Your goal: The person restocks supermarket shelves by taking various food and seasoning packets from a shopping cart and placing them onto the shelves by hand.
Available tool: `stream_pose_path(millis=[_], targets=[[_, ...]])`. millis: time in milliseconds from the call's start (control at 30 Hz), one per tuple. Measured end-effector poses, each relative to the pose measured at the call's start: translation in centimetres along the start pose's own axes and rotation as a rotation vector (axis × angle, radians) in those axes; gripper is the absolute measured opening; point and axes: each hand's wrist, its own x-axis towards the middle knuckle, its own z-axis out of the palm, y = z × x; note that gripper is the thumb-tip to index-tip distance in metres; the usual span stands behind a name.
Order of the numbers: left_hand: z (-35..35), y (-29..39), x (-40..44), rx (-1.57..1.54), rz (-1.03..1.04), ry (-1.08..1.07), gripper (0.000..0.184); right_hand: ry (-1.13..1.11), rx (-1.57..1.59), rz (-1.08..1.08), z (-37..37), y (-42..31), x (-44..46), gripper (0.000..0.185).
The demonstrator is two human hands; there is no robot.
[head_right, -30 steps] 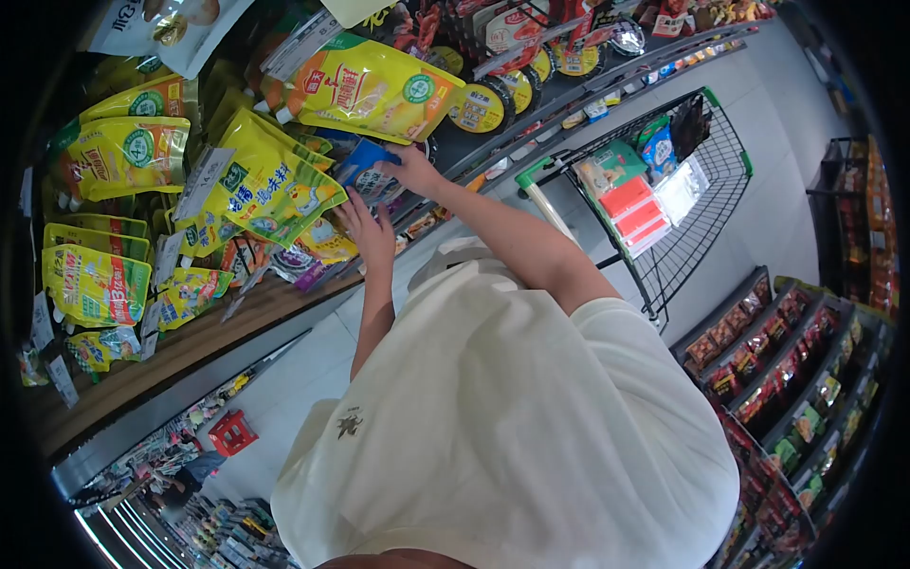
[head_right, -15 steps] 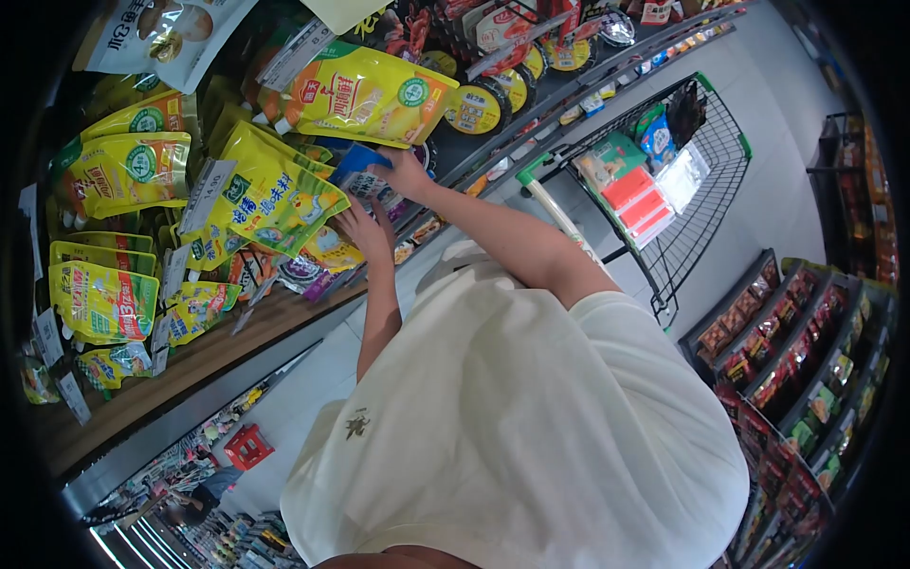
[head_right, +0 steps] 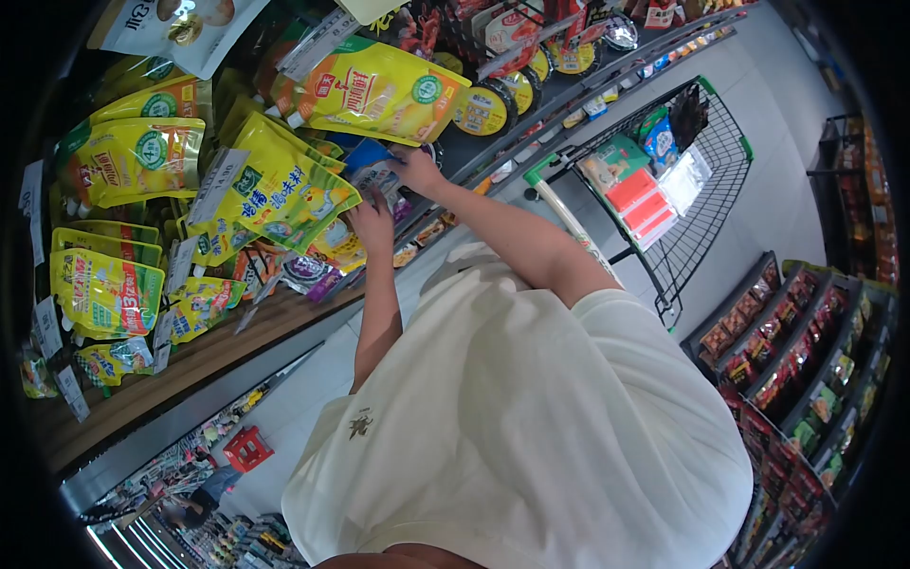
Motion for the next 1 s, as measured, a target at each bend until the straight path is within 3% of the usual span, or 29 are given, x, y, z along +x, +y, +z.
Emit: stream_pose_path(millis=[67, 267, 467, 533, 600, 633, 800, 833, 900, 1000], targets=[[-0.1, -0.1, 0.2, -0.013, -0.025, -0.052, 0.055, -0.011, 0.068, 0.064, -1.1, -0.2, -0.4, 0.031], [1.0, -1.3, 0.7, 0.063, 0.148, 0.129, 0.039, 0.072, -0.058, 0.185, -3.4, 4.2, -1.2, 0.039], [3.1, -2.4, 1.9, 0.141, 0.025, 0.102, 0.042, 0.088, -0.119, 0.327, -7.0, 8.8, -3.7, 0.032], [2.9, -1.8, 2.9, 0.058, 0.152, 0.257, 0.042, 0.142, -0.058, 0.390, -7.6, 14.0, -3.9, 0.031], [4.4, -3.6, 3.7, 0.117, 0.238, 0.271, 0.043, 0.163, -0.110, 0.421, -8.8, 15.6, -4.7, 0.034], [7.1, -7.1, 3.6, 0.217, 0.260, 0.207, 0.043, 0.174, -0.137, 0.437, -9.4, 15.8, -5.1, 0.036], [5.8, -5.0, 4.3, 0.098, 0.092, 0.108, 0.041, 0.115, -0.175, 0.525, -11.1, 17.8, -6.7, 0.033], [9.5, -9.7, 4.5, 0.194, 0.111, 0.069, 0.039, 0.104, -0.150, 0.544, -11.2, 18.6, -7.0, 0.032], [10.3, -10.7, 4.7, 0.240, 0.116, 0.045, 0.037, 0.062, -0.103, 0.537, -11.6, 18.2, -7.6, 0.027], [8.7, -8.7, 4.7, 0.142, 0.175, 0.145, 0.035, 0.015, -0.087, 0.598, -12.3, 16.3, -8.2, 0.024]])
